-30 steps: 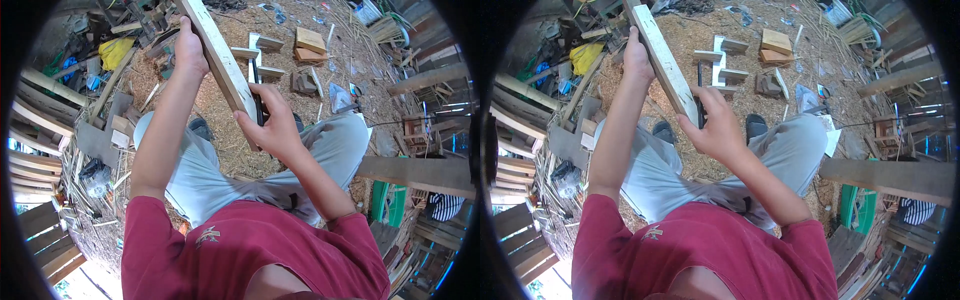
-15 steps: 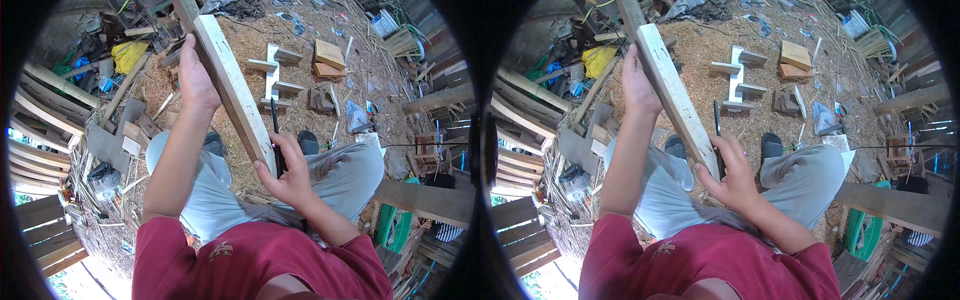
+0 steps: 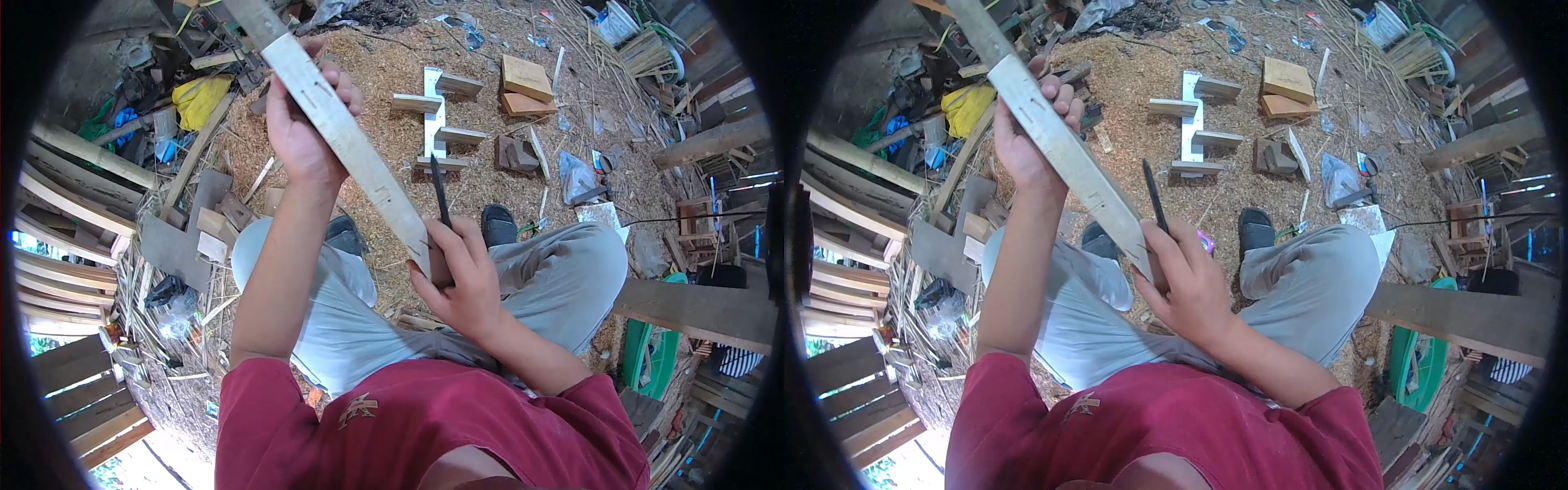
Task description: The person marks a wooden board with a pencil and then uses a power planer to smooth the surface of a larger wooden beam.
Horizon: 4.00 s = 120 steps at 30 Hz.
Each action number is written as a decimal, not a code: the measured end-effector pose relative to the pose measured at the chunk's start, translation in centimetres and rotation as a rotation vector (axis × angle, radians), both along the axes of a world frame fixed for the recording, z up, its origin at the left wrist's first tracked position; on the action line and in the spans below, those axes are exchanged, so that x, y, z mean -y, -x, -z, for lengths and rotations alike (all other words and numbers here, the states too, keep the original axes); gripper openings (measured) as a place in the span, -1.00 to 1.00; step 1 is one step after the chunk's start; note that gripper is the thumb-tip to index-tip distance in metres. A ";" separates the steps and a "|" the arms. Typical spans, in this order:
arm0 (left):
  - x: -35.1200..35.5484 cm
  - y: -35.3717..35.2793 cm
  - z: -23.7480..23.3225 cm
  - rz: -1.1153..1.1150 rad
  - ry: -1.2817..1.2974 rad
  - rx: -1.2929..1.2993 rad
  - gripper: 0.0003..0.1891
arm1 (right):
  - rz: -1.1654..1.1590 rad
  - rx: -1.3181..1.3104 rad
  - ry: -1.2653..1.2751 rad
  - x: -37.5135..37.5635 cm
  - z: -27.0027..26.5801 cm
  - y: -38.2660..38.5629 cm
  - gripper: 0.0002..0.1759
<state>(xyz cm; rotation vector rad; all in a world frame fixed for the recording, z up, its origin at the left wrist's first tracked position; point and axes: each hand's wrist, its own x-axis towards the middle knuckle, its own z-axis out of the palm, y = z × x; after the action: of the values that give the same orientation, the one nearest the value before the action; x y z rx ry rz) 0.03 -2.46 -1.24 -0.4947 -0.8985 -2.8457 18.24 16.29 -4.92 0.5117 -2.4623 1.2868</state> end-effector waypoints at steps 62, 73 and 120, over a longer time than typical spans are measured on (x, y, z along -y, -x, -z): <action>-0.6 -0.6 0.3 -0.306 0.329 0.371 -0.27 | -0.088 0.163 0.119 -0.8 1.5 1.0 -0.39; -0.3 -0.6 0.2 -0.123 0.079 0.291 -0.43 | -0.083 0.110 0.109 -0.9 1.2 0.9 -0.39; -0.5 -1.8 -0.7 -0.050 0.135 -0.020 -0.55 | 0.056 0.067 0.086 0.3 1.3 -0.9 -0.14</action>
<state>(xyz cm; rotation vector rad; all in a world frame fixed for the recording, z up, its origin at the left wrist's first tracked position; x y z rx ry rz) 1.82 -1.98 -0.57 -0.5066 -1.0887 -2.7428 19.18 16.00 -6.18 0.3816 -2.4437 1.4023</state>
